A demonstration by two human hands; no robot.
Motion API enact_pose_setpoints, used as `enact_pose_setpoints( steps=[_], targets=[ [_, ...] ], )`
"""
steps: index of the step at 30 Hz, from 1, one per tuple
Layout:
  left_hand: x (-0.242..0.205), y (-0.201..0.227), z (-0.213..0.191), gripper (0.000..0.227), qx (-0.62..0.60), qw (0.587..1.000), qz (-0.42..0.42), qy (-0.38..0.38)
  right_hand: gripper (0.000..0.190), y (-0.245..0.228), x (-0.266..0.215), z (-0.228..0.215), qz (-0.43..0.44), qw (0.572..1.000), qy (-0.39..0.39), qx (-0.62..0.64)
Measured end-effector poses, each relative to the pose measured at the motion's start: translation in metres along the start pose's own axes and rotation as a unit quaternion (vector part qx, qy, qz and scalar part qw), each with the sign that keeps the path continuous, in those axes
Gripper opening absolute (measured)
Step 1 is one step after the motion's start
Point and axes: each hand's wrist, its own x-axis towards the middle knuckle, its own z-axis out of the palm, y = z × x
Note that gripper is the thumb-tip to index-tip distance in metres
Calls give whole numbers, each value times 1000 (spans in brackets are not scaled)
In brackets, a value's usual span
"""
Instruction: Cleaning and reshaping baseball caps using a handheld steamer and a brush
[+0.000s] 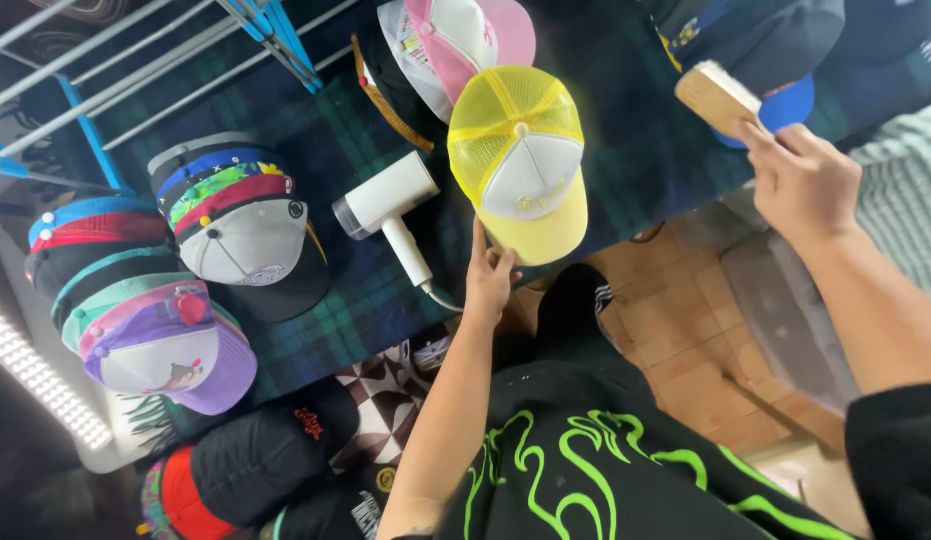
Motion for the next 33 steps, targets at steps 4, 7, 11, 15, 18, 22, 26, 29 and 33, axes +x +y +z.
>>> enact_pose_setpoints(
  steps=[4, 7, 11, 15, 18, 22, 26, 29, 33],
  targets=[
    [8, -21, -4, 80, 28, 999, 34, 2, 21, -83, 43, -60, -100, 981, 20, 163],
    [22, -28, -6, 81, 34, 997, 72, -6, 28, -117, 79, -57, -104, 968, 25, 226],
    [23, -36, -7, 82, 27, 997, 78, -2, 15, -30, 69, 69, 81, 997, 12, -16],
    [11, -27, -5, 80, 23, 998, 62, 4, 18, -90, 121, -65, -53, 977, 45, 203],
    [5, -15, -6, 81, 28, 998, 59, 12, 21, -111, 123, -50, -147, 944, 6, 295],
    [12, -17, -1, 80, 27, 998, 61, 20, 17, -58, 141, 50, 9, 986, 3, 167],
    [-3, -2, 3, 78, 27, 998, 43, 26, 31, -103, 152, -7, -128, 961, -39, 241],
    [72, -101, -20, 74, 10, 999, 17, 49, 62, -137, 155, -26, -359, 914, -75, 171],
    [51, -69, -8, 80, -3, 997, 14, 76, 51, -140, 216, 11, -389, 843, -314, 200]
  ],
)
